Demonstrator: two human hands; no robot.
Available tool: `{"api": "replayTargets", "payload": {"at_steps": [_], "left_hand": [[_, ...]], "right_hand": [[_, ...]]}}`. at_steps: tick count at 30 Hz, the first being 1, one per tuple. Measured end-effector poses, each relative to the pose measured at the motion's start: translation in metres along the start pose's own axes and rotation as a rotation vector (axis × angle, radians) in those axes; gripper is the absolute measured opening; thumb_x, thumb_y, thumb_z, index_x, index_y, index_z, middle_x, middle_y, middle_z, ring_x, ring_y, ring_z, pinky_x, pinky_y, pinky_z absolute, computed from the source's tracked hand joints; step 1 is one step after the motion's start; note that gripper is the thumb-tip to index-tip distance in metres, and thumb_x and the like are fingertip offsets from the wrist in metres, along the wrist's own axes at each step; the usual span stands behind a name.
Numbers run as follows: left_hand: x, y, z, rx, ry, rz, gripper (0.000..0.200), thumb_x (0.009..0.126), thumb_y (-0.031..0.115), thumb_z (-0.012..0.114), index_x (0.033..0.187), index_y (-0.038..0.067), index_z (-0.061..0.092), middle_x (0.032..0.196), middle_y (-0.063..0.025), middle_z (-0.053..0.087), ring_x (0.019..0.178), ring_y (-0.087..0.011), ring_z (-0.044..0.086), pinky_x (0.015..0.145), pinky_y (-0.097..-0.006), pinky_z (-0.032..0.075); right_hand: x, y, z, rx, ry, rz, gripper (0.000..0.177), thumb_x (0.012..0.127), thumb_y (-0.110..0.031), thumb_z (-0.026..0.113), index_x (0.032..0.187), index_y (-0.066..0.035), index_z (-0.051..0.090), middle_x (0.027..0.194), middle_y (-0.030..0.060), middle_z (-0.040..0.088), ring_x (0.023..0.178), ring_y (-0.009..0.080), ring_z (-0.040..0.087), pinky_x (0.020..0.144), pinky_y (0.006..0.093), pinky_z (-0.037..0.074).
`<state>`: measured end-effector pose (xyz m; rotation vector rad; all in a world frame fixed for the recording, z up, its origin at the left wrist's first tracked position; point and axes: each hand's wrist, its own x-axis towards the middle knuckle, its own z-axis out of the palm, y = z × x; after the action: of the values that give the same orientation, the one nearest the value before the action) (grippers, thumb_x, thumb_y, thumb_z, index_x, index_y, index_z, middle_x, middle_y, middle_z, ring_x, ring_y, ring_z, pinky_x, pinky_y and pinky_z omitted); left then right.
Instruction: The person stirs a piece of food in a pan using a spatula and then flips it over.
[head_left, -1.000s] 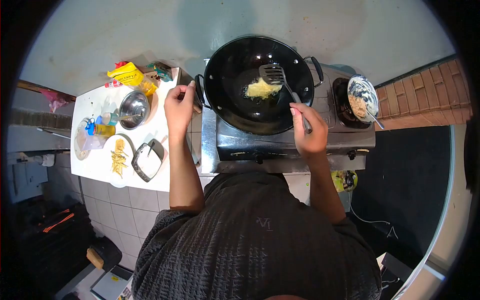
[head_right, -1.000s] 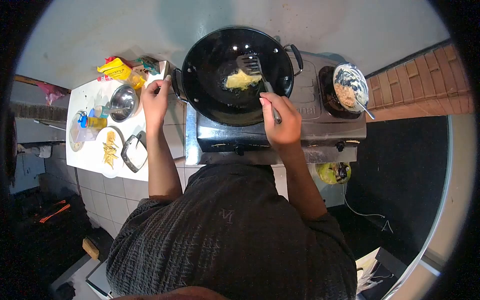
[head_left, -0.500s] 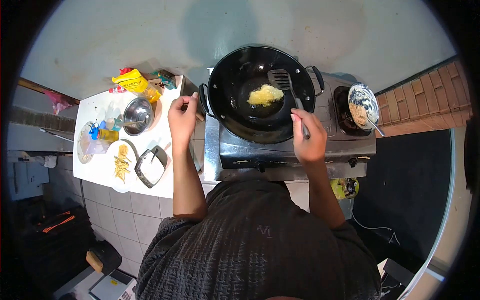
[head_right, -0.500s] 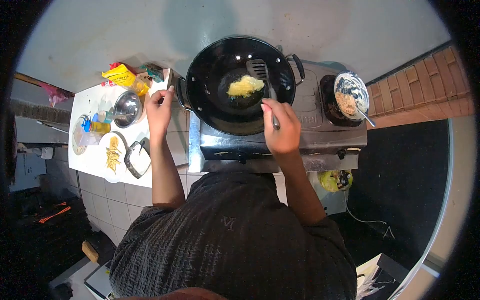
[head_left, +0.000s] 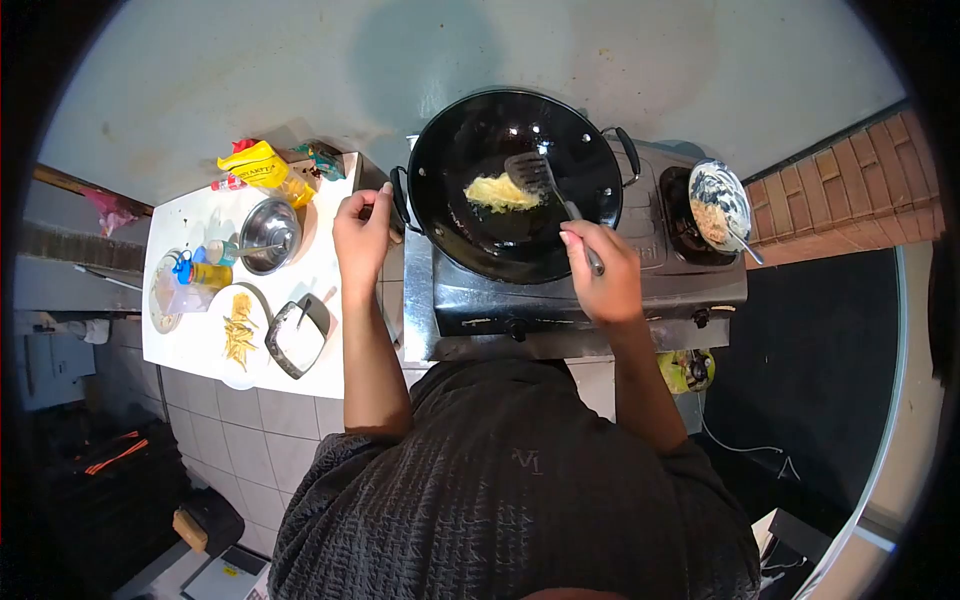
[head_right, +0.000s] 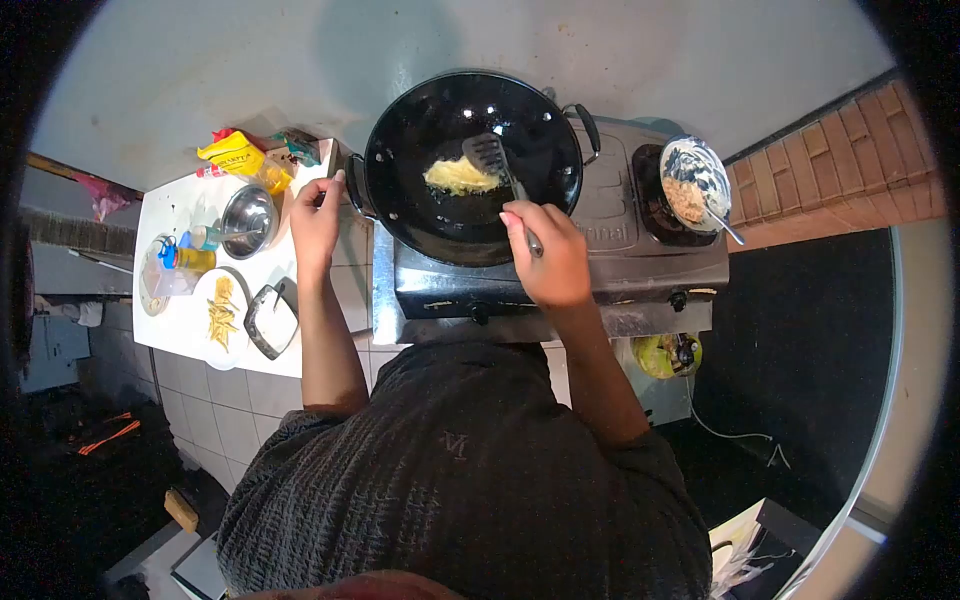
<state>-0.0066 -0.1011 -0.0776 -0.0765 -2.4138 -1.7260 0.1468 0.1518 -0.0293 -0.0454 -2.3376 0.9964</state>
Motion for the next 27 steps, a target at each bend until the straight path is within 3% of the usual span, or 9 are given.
{"api": "replayTargets", "payload": {"at_steps": [6,9,12,14,27], "left_hand": [[-0.003,0.009,-0.004,-0.042,-0.019,-0.083,0.029,0.089,0.023,0.067,0.078,-0.004,0.063,0.073,-0.0031,0.054,0.062,-0.0084,0.049,0.058,-0.0243,0.041],[0.0,-0.001,-0.003,0.048,0.008,-0.003,0.03,0.089,0.024,0.067,0.079,-0.004,0.063,0.074,-0.004,0.055,0.063,-0.0095,0.05,0.06,-0.0245,0.042],[-0.002,0.001,-0.005,0.032,-0.016,-0.051,0.031,0.089,0.025,0.067,0.079,-0.004,0.063,0.075,-0.005,0.056,0.065,-0.0107,0.051,0.062,-0.0247,0.043],[-0.001,-0.003,-0.003,0.027,-0.003,-0.026,0.031,0.088,0.025,0.067,0.079,-0.004,0.064,0.075,-0.0052,0.057,0.065,-0.0109,0.051,0.062,-0.0248,0.043],[-0.001,-0.003,-0.002,-0.009,-0.003,-0.04,0.03,0.088,0.024,0.068,0.079,-0.004,0.063,0.075,-0.0044,0.056,0.065,-0.0101,0.05,0.061,-0.0245,0.041]], "right_hand": [[-0.006,-0.01,-0.005,0.01,-0.006,0.07,0.01,0.086,-0.003,0.065,0.096,-0.001,0.066,0.086,0.0152,0.067,0.076,0.0295,0.065,0.069,0.0324,0.05],[-0.006,-0.004,-0.002,-0.037,-0.011,0.007,0.01,0.086,-0.003,0.065,0.096,-0.001,0.066,0.086,0.0146,0.067,0.076,0.0284,0.066,0.069,0.0325,0.05],[-0.006,-0.007,-0.001,-0.012,0.038,0.004,0.01,0.086,-0.003,0.066,0.095,-0.001,0.067,0.086,0.0146,0.067,0.077,0.0278,0.066,0.069,0.0323,0.05],[-0.004,-0.01,0.0,0.024,0.071,-0.002,0.01,0.086,-0.006,0.066,0.096,-0.002,0.066,0.081,0.0149,0.064,0.072,0.031,0.063,0.064,0.0356,0.049],[0.01,-0.004,0.016,0.054,0.014,-0.008,0.01,0.087,-0.008,0.065,0.096,-0.003,0.066,0.081,0.0152,0.064,0.072,0.0319,0.063,0.064,0.0352,0.049]]}}
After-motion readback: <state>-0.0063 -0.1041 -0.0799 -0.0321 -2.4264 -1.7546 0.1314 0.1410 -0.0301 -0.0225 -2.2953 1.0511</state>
